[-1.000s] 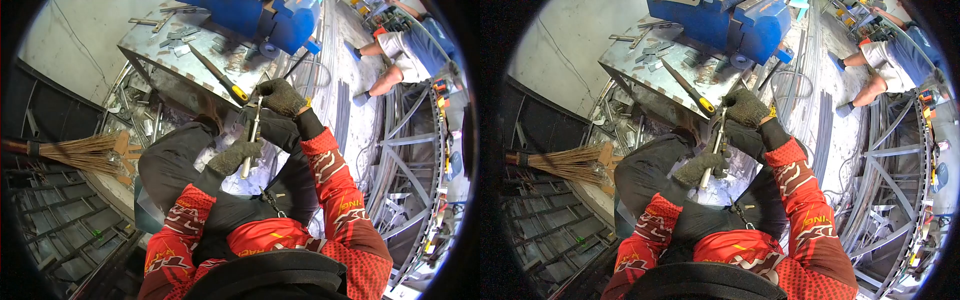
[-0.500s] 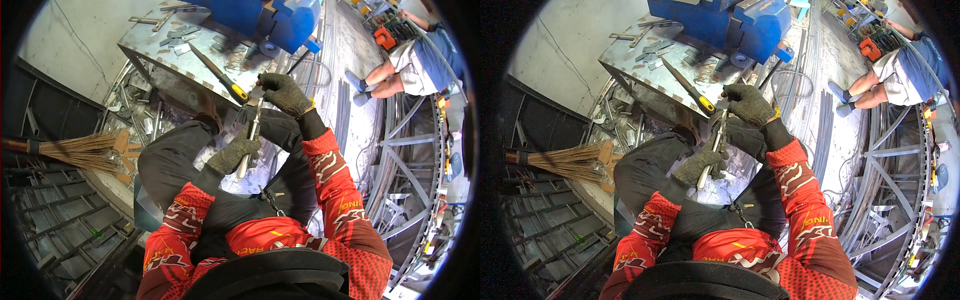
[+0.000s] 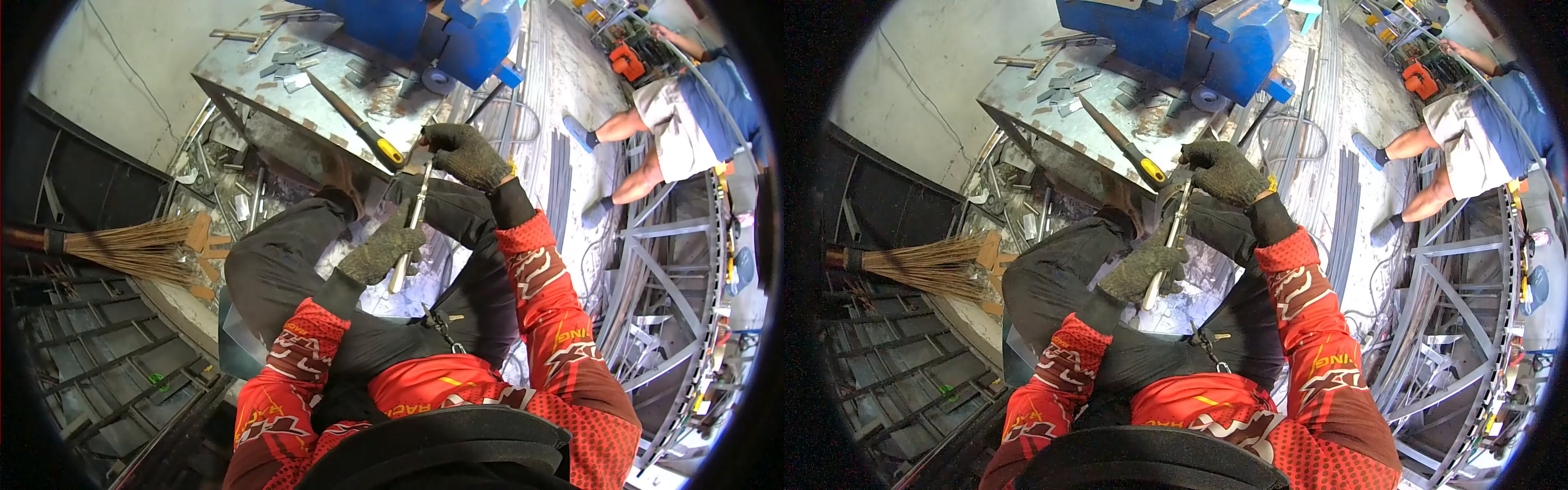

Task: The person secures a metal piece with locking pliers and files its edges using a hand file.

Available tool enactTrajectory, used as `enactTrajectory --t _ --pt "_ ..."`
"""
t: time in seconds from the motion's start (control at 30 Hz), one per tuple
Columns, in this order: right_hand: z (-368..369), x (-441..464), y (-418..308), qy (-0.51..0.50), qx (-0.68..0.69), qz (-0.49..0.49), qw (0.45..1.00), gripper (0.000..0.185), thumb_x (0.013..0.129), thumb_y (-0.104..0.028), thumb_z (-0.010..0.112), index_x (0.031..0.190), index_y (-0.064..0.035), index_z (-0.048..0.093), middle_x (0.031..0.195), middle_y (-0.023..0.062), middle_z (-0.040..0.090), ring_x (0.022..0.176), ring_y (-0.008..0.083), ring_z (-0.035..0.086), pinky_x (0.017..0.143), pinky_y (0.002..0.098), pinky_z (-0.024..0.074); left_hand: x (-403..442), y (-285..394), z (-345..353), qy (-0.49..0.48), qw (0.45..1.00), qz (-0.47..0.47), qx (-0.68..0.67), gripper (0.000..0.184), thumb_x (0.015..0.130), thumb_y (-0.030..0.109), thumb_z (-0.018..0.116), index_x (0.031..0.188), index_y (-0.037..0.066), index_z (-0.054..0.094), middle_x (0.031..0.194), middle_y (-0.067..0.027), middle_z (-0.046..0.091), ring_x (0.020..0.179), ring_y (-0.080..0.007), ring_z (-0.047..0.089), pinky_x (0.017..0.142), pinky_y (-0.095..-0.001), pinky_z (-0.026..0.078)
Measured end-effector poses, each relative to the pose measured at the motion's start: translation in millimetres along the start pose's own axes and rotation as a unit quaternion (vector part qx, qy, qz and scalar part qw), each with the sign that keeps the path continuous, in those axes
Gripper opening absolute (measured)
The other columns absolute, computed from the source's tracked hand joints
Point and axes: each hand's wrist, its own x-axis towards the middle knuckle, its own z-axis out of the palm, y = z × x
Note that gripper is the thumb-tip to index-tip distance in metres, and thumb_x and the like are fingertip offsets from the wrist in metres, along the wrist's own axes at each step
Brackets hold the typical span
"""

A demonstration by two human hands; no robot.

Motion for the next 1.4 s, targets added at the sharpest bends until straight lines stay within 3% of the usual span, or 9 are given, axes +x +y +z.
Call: enactTrajectory --t 0.3,0.57,0.7,1.1,1.2,1.27,1.3,1.33,1.4 --pt "-0.5 -2.4 -2.7 0.013 0.012 -0.009 1.0 0.039 0.078 0.003 0.072 0.118 0.0022 0.072 0.102 0.005 0.071 0.095 0.0137 0.064 0.086 0.0313 0.0559 1.6 0.0 1.2 0.019 1.0 0.013 -0.02 0.055 0.098 0.018 0.071 0.144 0.016 0.041 0.09 -0.002 0.057 0.066 -0.011 0.062 0.053 -0.028 0.058" --pt "-2.3 -5.9 -3.8 0.016 -0.015 0.015 1.0 0.041 0.076 0.001 0.075 0.117 0.0016 0.073 0.103 0.0062 0.072 0.096 0.014 0.064 0.086 0.0317 0.0567 9.0 -13.8 -11.5 -0.003 0.998 0.056 -0.007 0.062 0.106 0.047 0.062 0.156 0.016 0.043 0.095 -0.0063 0.069 0.067 -0.017 0.068 0.057 -0.0331 0.059" --pt "-1.7 -6.1 -3.8 0.02 -0.034 0.006 0.999 0.041 0.076 0.001 0.074 0.118 0.0017 0.073 0.104 0.0062 0.073 0.095 0.0141 0.065 0.086 0.0318 0.0562 2.5 -0.7 -3.8 0.004 0.994 -0.002 -0.114 0.055 0.106 0.039 0.065 0.152 0.015 0.047 0.092 -0.0046 0.068 0.066 -0.0154 0.067 0.056 -0.0316 0.058" --pt "-0.3 -8.3 6.2 0.019 0.015 -0.005 1.0 0.043 0.082 -0.002 0.072 0.124 0.0021 0.071 0.107 0.0065 0.072 0.095 0.0158 0.066 0.085 0.0317 0.0559 2.0 3.0 1.0 0.007 0.998 0.047 0.029 0.059 0.1 0.021 0.065 0.152 0.01 0.039 0.09 -0.0041 0.058 0.064 -0.0136 0.061 0.056 -0.03 0.059" --pt "9.5 -23.6 6.0 0.064 0.203 0.049 0.976 0.044 0.093 -0.024 0.073 0.128 0.003 0.067 0.106 0.0081 0.071 0.091 0.0166 0.065 0.085 0.0317 0.0543 -4.3 12.2 9.2 0.042 0.994 0.06 0.086 0.06 0.1 0.022 0.066 0.152 0.007 0.04 0.093 -0.0046 0.059 0.069 -0.0127 0.062 0.062 -0.0289 0.058" --pt "24.5 -45.7 5.2 0.179 0.352 0.087 0.915 0.054 0.095 -0.03 0.076 0.138 0.0002 0.061 0.112 0.0038 0.067 0.095 0.0129 0.063 0.081 0.0264 0.0529 -1.3 13.7 6.4 0.058 0.975 0.134 0.168 0.06 0.1 0.023 0.067 0.152 0.007 0.041 0.099 -0.0063 0.062 0.075 -0.0116 0.064 0.064 -0.0292 0.056" --pt "35.9 -62.1 6.2 0.161 0.364 0.083 0.914 0.06 0.092 -0.031 0.079 0.142 -0.0035 0.059 0.115 0.0031 0.066 0.1 0.0128 0.062 0.082 0.0267 0.053 2.8 15.6 5.8 0.059 0.974 0.138 0.168 0.06 0.1 0.023 0.067 0.152 0.007 0.041 0.099 -0.0063 0.062 0.075 -0.0116 0.064 0.064 -0.0292 0.056" --pt "57.1 -73.5 16.1 0.048 0.566 0.068 0.82 0.062 0.092 -0.03 0.079 0.144 -0.0044 0.058 0.119 0.0026 0.065 0.103 0.0139 0.062 0.086 0.0299 0.0536 7.2 16.3 6.7 0.087 0.922 0.289 0.245 0.062 0.099 0.023 0.068 0.152 0.006 0.04 0.106 -0.0082 0.064 0.081 -0.0133 0.065 0.066 -0.0307 0.056" --pt "82.5 -93.5 -13.6 0.041 0.432 0.125 0.892 0.058 0.092 -0.021 0.081 0.143 -0.0051 0.059 0.124 0.0041 0.064 0.105 0.0148 0.062 0.09 0.0303 0.0536 3.1 10.6 6.9 0.11 0.843 0.423 0.315 0.064 0.097 0.022 0.069 0.152 0.005 0.04 0.113 -0.0101 0.065 0.087 -0.0149 0.067 0.068 -0.0323 0.056"
